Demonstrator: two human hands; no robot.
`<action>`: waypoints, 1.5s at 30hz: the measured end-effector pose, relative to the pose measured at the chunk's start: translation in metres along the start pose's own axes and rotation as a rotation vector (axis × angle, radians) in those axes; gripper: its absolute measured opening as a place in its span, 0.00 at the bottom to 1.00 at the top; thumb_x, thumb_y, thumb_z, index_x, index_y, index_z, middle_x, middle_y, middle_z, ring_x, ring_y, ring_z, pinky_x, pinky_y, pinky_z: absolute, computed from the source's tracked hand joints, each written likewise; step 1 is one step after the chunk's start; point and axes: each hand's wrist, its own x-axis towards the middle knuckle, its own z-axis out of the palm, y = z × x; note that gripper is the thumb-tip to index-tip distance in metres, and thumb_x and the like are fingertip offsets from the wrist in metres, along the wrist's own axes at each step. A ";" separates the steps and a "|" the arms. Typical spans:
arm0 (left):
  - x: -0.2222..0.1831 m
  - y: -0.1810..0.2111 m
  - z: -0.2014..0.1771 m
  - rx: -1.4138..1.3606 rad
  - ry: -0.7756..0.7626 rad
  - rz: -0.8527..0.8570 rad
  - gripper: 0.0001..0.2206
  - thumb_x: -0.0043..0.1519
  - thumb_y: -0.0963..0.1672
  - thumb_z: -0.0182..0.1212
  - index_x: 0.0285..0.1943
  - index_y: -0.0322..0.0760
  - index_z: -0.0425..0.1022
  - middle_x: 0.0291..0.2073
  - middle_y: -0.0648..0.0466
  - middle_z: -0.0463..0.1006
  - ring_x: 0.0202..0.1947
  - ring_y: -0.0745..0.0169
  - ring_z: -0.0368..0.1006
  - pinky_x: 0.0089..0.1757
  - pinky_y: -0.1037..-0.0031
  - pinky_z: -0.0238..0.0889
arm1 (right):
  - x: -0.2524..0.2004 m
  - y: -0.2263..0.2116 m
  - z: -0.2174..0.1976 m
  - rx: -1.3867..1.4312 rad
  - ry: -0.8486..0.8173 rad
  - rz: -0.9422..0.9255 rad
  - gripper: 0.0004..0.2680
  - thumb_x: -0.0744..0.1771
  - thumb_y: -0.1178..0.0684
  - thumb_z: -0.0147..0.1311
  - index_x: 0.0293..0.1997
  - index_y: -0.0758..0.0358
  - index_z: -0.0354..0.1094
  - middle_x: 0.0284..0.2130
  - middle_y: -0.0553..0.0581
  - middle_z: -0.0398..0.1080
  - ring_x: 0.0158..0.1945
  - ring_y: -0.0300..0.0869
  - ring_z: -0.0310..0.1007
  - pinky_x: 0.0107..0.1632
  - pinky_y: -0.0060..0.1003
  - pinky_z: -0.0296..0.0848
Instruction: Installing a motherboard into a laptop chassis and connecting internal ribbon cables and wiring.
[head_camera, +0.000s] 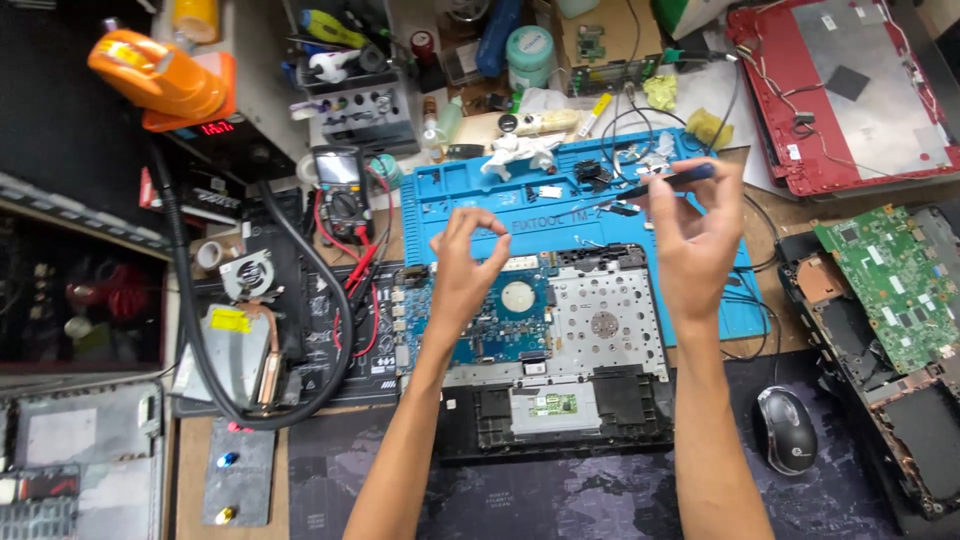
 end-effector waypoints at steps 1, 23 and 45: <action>-0.007 0.001 -0.010 0.004 0.009 0.002 0.03 0.64 0.42 0.62 0.41 0.45 0.73 0.45 0.60 0.71 0.54 0.62 0.69 0.56 0.54 0.50 | -0.002 -0.005 0.003 0.006 -0.005 -0.006 0.05 0.73 0.61 0.49 0.54 0.62 0.58 0.42 0.67 0.71 0.46 0.52 0.80 0.50 0.44 0.80; -0.077 0.018 -0.070 -0.506 0.048 -0.174 0.03 0.70 0.42 0.54 0.44 0.39 0.70 0.43 0.50 0.77 0.48 0.57 0.76 0.53 0.64 0.64 | -0.047 -0.039 0.057 0.467 -0.177 0.172 0.09 0.71 0.54 0.51 0.54 0.60 0.55 0.42 0.64 0.73 0.41 0.49 0.81 0.52 0.46 0.83; -0.088 0.023 -0.067 -0.426 0.051 -0.177 0.03 0.71 0.42 0.52 0.45 0.38 0.69 0.42 0.49 0.77 0.47 0.58 0.75 0.50 0.66 0.65 | -0.057 -0.027 0.049 0.439 -0.144 0.165 0.10 0.71 0.54 0.53 0.53 0.62 0.55 0.42 0.64 0.71 0.43 0.48 0.81 0.53 0.45 0.83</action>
